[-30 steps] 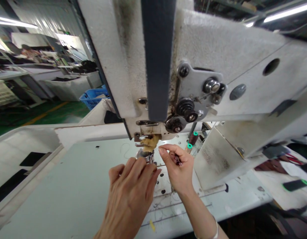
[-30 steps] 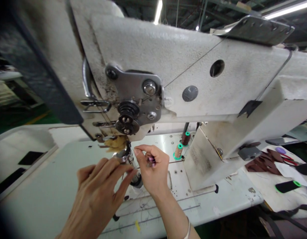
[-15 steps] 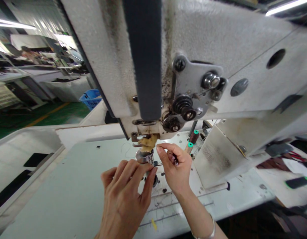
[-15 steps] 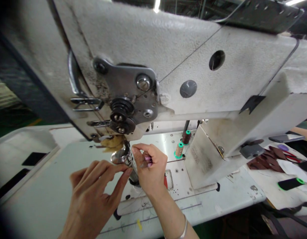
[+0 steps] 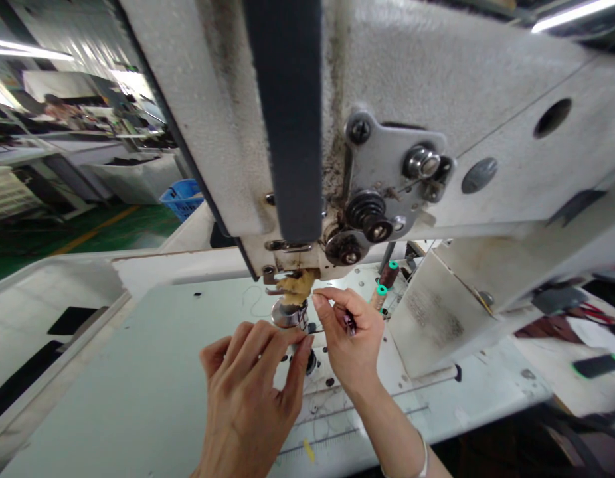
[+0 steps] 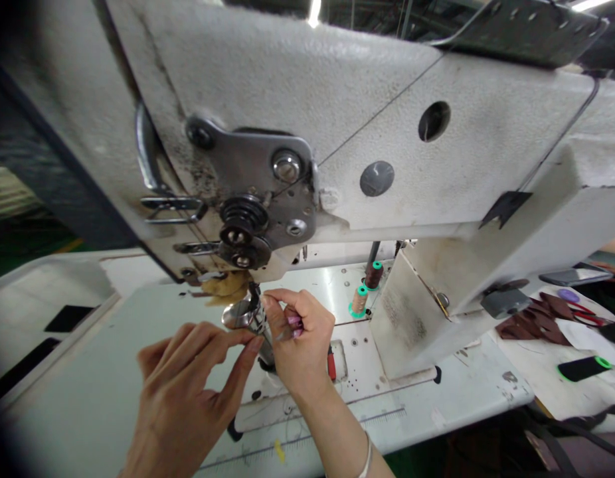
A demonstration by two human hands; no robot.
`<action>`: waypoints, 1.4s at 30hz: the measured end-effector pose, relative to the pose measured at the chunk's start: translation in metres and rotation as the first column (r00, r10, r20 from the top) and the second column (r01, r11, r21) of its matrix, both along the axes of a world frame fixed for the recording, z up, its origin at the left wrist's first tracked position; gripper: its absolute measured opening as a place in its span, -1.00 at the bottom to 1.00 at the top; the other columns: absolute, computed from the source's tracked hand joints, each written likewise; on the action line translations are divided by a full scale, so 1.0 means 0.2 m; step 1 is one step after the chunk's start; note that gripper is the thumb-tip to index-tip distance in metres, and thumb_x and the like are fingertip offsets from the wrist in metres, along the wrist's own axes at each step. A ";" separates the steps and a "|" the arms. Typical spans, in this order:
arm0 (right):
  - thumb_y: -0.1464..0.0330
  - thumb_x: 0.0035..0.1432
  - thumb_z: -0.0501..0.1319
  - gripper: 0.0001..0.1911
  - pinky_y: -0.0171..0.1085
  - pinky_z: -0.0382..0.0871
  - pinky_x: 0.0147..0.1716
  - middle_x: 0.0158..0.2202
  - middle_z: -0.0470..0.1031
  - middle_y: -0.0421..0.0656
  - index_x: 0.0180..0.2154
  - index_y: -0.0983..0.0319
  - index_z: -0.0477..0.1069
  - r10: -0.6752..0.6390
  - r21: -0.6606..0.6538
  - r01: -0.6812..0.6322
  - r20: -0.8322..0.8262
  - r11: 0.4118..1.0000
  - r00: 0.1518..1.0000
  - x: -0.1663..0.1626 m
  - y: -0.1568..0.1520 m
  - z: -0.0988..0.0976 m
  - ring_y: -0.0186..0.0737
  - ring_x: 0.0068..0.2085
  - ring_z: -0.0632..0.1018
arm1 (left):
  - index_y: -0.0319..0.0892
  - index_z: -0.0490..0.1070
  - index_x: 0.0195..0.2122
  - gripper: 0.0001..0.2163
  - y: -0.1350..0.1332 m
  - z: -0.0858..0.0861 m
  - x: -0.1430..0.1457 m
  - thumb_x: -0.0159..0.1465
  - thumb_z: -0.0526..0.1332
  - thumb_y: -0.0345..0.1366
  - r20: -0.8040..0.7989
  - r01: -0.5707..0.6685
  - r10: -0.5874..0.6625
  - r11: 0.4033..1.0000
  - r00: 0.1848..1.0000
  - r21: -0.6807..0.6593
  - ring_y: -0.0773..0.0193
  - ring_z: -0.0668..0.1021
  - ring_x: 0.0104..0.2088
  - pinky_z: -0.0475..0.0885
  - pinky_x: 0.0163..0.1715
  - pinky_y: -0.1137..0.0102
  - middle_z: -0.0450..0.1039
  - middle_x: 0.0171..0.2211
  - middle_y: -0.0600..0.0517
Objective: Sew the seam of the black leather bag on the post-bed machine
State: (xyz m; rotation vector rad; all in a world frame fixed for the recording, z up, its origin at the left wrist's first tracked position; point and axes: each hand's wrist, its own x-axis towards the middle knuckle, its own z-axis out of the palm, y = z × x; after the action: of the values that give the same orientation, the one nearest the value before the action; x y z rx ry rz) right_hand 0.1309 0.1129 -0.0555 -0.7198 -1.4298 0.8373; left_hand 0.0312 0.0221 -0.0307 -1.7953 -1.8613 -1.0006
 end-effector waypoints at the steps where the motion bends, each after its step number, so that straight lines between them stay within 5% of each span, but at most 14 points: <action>1: 0.38 0.22 0.30 -0.93 -0.35 0.18 -0.52 -0.52 0.35 -0.28 -0.28 0.19 0.59 -0.003 0.001 0.003 -0.001 1.000 1.000 0.00 0.00 0.00 -0.40 -0.52 0.30 | -0.07 0.44 -0.30 -0.94 0.00 0.00 0.00 0.27 0.30 -0.37 0.001 -0.001 0.001 1.000 1.000 0.000 0.28 0.46 -0.38 0.18 -0.21 0.20 0.47 -0.41 0.13; 42: 0.39 0.20 0.31 -0.94 -0.37 0.16 -0.53 -0.56 0.29 -0.31 -0.31 0.19 0.58 -0.036 0.029 0.035 0.034 0.999 0.999 -0.01 0.00 0.01 -0.41 -0.54 0.27 | -0.09 0.44 -0.31 -0.95 0.01 0.00 0.00 0.28 0.29 -0.36 -0.023 0.003 -0.002 1.000 1.000 0.012 0.26 0.46 -0.36 0.19 -0.20 0.21 0.47 -0.41 0.10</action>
State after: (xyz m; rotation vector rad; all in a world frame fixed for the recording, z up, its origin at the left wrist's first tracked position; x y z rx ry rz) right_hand 0.1290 0.1129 -0.0544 -0.7397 -1.4532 0.7793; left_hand 0.0322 0.0239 -0.0309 -1.7953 -1.8361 -0.9861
